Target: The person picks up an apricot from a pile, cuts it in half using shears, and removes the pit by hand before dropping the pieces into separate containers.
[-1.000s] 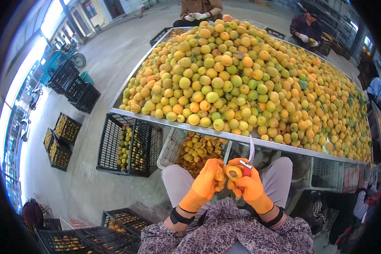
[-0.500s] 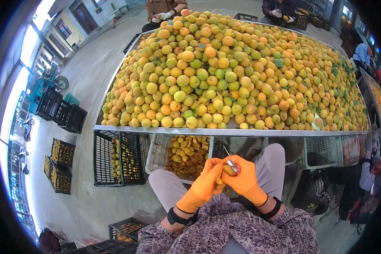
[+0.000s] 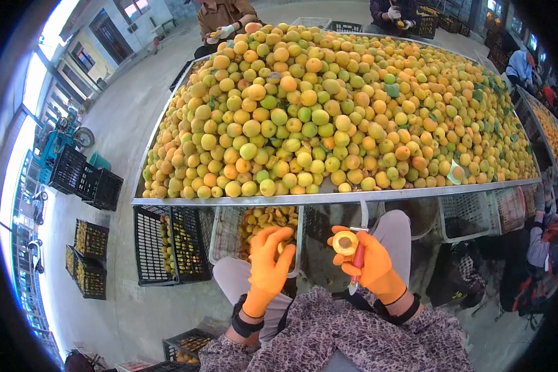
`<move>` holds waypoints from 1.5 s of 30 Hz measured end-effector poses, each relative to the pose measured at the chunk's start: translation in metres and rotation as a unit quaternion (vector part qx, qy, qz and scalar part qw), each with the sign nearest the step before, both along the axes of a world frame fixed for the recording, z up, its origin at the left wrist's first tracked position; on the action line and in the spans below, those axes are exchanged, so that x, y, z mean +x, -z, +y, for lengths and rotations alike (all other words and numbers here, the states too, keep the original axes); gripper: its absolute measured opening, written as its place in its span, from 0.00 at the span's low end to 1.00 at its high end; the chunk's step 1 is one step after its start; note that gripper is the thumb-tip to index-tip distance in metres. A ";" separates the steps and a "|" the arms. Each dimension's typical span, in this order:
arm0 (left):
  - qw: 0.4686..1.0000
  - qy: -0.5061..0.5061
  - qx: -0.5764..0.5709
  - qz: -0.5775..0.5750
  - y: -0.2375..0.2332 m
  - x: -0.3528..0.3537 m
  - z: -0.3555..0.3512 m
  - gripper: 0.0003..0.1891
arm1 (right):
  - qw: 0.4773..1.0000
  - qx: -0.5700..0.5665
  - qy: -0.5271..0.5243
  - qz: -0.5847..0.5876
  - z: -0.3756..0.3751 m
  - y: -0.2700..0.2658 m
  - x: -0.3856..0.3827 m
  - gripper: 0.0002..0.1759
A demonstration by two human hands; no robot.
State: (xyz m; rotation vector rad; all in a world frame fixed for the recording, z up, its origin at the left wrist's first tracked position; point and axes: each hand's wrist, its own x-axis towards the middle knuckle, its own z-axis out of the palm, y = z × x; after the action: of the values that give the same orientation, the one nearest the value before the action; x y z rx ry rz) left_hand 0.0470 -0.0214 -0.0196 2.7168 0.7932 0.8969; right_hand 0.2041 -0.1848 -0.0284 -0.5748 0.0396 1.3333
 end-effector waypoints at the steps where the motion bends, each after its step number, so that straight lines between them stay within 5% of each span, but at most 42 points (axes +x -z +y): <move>1: 0.975 0.086 -0.197 -0.049 -0.006 -0.001 -0.006 0.17 | 1.000 0.019 -0.023 0.005 0.000 0.001 -0.002 0.28; 2: 0.903 0.165 -0.383 -0.100 -0.014 0.000 -0.013 0.16 | 0.999 0.017 -0.028 0.006 0.000 0.002 -0.006 0.28; 6: 0.883 0.182 -0.423 -0.090 -0.041 0.017 -0.038 0.17 | 0.998 0.038 -0.014 -0.056 0.001 0.001 -0.021 0.30; 12: 0.909 0.163 -0.380 -0.047 -0.046 0.016 -0.047 0.19 | 0.972 0.016 -0.084 -0.218 -0.002 0.001 -0.025 0.30; 22: 0.909 0.155 -0.382 -0.058 -0.037 0.009 -0.044 0.18 | 0.983 0.041 -0.050 -0.171 0.005 0.008 -0.036 0.29; 32: 0.938 0.089 -0.327 -0.074 -0.009 0.013 -0.041 0.15 | 0.967 -0.068 -0.080 -0.232 0.010 0.013 -0.045 0.21; 35: 0.750 0.084 -0.624 -0.203 0.005 0.006 -0.037 0.15 | 0.973 -0.107 -0.067 -0.194 0.017 0.006 -0.046 0.22; 36: 0.750 0.080 -0.624 -0.206 0.020 0.000 -0.034 0.15 | 0.978 -0.108 -0.051 -0.171 0.021 0.004 -0.046 0.22; 38: 0.531 0.037 -0.780 -0.328 0.074 -0.020 -0.023 0.12 | 0.983 -0.101 -0.046 -0.145 0.030 0.006 -0.050 0.23; 40: 0.522 -0.036 -0.793 -0.312 0.089 -0.039 -0.024 0.08 | 0.950 -0.124 -0.001 -0.285 0.031 0.014 -0.051 0.24; 42: 0.449 -0.100 -0.862 -0.215 0.104 -0.055 -0.033 0.06 | 0.935 -0.103 0.001 -0.340 0.044 0.013 -0.048 0.28; 45: 0.514 -0.090 -0.832 -0.189 0.113 -0.058 -0.044 0.07 | 0.903 -0.141 -0.024 -0.406 0.095 0.015 -0.055 0.31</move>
State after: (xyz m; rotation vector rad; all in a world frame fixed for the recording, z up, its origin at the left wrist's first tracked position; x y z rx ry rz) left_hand -0.0110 -0.0654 -0.1329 0.6707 0.9621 0.2411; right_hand 0.1487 -0.0897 -0.0433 -1.3521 -0.4764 1.0512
